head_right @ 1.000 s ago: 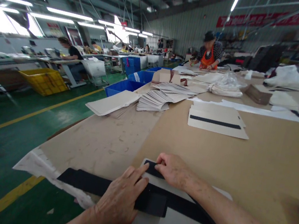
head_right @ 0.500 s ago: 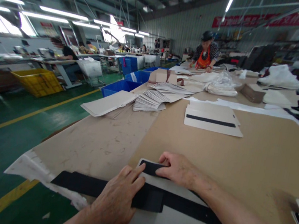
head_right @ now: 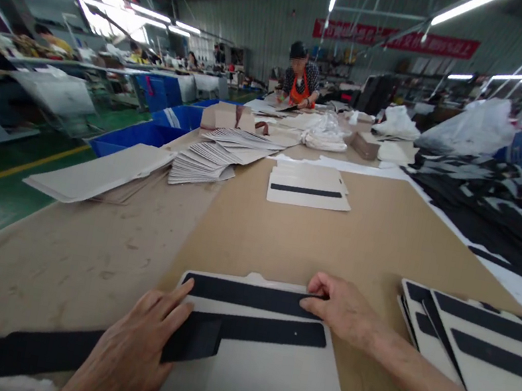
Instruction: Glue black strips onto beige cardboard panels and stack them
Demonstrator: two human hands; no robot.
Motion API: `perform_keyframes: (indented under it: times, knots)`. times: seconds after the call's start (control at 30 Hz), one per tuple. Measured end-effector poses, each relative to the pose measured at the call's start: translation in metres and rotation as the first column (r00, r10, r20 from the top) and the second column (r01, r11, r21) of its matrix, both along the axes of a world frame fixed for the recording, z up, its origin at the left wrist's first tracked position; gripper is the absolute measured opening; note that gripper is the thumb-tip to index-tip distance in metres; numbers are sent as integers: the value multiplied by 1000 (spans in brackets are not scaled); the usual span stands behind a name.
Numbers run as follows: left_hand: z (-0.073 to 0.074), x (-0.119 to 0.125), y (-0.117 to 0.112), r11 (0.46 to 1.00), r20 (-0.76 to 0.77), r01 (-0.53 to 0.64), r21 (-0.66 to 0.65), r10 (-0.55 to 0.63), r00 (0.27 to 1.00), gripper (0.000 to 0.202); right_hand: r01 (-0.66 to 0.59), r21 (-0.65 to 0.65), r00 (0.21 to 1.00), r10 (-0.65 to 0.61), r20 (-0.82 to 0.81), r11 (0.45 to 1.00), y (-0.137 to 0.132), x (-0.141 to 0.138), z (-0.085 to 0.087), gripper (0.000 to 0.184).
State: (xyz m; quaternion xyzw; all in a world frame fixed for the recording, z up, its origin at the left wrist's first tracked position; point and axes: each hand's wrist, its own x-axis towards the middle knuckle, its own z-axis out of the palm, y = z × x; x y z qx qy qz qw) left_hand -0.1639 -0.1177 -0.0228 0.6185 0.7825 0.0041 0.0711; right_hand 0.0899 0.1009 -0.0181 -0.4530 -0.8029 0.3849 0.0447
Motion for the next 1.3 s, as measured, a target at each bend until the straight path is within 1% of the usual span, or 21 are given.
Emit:
perform_keyframes:
  times: [0.07, 0.27, 0.37, 0.57, 0.63, 0.7, 0.8, 0.9, 0.97, 1.07, 1.1, 1.17, 1.23, 1.3]
  knots:
    - [0, 0, 0, 1000, -19, 9, -17, -9, 1000, 63, 32, 41, 999, -32, -2, 999, -3, 0, 0, 16]
    - [3, 2, 3, 998, -45, -24, -52, 21, 999, 63, 76, 46, 997, -74, -33, 996, -3, -1, 8, 15]
    - [3, 1, 3, 998, -47, -19, -60, 16, 999, 62, 94, 78, 996, -93, -10, 993, -3, -5, 8, 13]
    - [0, -1, 3, 998, -55, -3, -56, 0, 998, 64, 82, 121, 995, -87, 38, 989, -4, -10, 6, 12]
    - [0, -1, 3, 999, -59, 0, -48, -3, 998, 64, 83, 153, 993, -95, 73, 985, -3, -10, 6, 13]
    - [-1, -1, 4, 999, -58, 3, -46, -6, 998, 64, 71, 218, 989, -98, 113, 973, -1, -9, 6, 16]
    - [-3, -3, 4, 999, -47, 10, -34, -12, 999, 63, 1, 359, 988, -57, 145, 934, -3, -9, 7, 16]
    - [-2, -5, 4, 999, -33, 29, 15, -29, 999, 69, -144, 427, 972, 48, 228, 893, -15, -14, 8, 7]
    - [2, -4, 5, 999, -23, 42, 27, -42, 999, 75, -271, 475, 932, 104, 348, 837, -29, -20, 10, 24]
    - [11, 2, 11, 999, -47, 43, -8, -44, 998, 76, -419, 536, 853, 117, 508, 733, -51, -30, 12, 54]
    - [14, 4, 14, 999, -69, 36, -26, -37, 997, 75, -441, 544, 838, 111, 534, 713, -57, -33, 12, 60]
    - [17, 8, 19, 999, -114, 16, -52, -22, 993, 72, -459, 558, 828, 104, 552, 692, -66, -36, 11, 63]
    - [15, 9, 23, 998, -144, 3, -66, -13, 989, 69, -455, 565, 832, 102, 545, 689, -69, -36, 7, 62]
    - [11, 7, 25, 998, -166, 6, -64, -17, 986, 68, -442, 572, 842, 99, 530, 691, -70, -32, 3, 62]
